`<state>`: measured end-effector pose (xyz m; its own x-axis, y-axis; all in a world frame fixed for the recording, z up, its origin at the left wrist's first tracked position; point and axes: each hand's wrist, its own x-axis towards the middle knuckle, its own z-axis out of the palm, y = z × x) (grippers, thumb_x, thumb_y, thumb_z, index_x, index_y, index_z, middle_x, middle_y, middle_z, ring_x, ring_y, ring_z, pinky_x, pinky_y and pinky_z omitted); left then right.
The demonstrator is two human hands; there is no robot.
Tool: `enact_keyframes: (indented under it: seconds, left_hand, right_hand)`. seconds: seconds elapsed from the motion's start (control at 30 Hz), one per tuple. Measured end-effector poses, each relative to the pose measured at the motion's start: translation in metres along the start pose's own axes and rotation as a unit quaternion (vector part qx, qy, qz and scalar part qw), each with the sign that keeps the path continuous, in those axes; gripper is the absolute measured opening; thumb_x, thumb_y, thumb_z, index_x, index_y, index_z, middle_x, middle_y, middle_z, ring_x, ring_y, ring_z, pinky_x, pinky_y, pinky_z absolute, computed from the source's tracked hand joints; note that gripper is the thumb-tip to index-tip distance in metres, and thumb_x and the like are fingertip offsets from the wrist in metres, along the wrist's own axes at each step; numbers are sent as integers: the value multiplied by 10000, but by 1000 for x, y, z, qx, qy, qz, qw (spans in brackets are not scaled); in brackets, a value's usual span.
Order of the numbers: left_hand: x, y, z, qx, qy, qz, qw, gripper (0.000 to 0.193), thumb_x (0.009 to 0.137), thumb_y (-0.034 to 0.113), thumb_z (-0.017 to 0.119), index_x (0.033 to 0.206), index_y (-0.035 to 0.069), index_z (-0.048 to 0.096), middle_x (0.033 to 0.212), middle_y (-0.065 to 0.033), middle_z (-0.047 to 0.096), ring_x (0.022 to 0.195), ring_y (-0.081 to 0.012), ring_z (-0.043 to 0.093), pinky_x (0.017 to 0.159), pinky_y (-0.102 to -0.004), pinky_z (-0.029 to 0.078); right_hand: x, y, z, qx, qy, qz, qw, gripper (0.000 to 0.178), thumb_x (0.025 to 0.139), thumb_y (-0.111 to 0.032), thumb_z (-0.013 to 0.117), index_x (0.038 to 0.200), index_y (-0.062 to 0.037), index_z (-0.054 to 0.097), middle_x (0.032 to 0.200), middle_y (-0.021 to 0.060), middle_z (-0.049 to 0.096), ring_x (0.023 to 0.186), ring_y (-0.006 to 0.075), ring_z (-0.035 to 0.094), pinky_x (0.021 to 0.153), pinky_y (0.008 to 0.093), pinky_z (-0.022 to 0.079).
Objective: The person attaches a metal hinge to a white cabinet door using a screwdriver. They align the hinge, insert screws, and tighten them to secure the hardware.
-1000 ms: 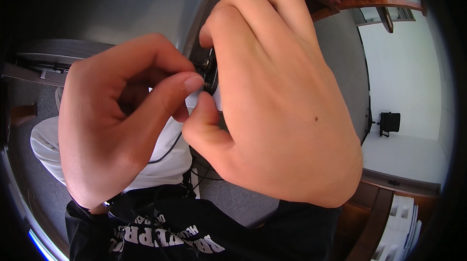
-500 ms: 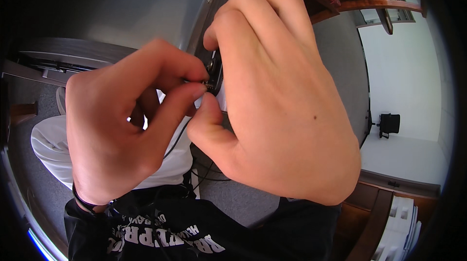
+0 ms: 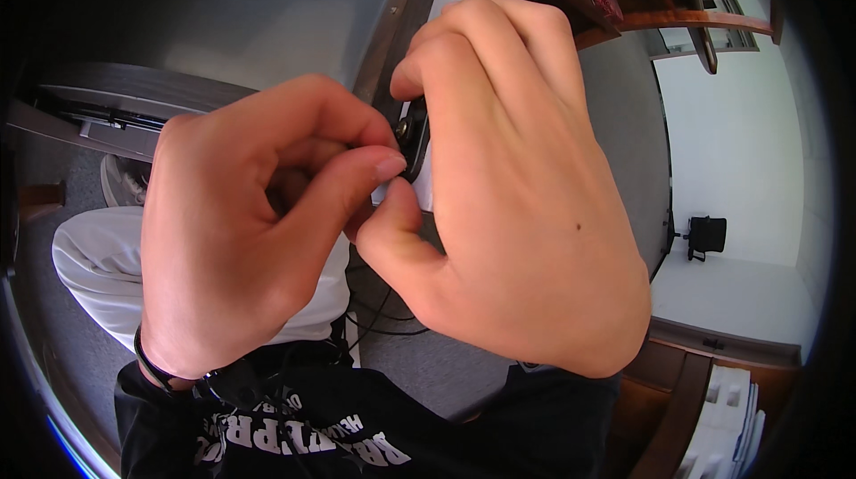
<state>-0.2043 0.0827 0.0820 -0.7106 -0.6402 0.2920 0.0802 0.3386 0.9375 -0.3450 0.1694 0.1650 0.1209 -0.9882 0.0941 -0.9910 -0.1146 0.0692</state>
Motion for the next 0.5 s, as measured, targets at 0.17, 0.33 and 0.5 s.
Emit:
enact_keyframes:
  seconds: [0.17,0.33,0.5]
  left_hand:
    - [-1,1,-2,30,6,14,999,26,929,-36,718,904,-41,714,670,-88,728,557,-81,670,510,-213,466]
    - [-4,2,1,61,26,16,998,47,915,-30,733,873,-23,713,652,-92,721,540,-125,698,509,-220,482]
    - [-3,-1,2,22,23,8,999,56,911,-32,734,867,-27,699,661,-95,725,573,-118,721,521,-226,495]
  right_hand:
    - [-1,1,0,-3,-2,5,1000,524,574,-18,605,1097,8,609,1228,179,608,1266,420,510,1121,491,386]
    - [-2,5,2,-6,-4,1,1000,533,575,-9,597,1109,6,606,1226,174,605,1277,427,506,1127,496,379]
    - [-4,4,2,-10,-11,2,1000,537,577,-4,594,1114,7,605,1229,173,603,1288,430,498,1134,500,371]
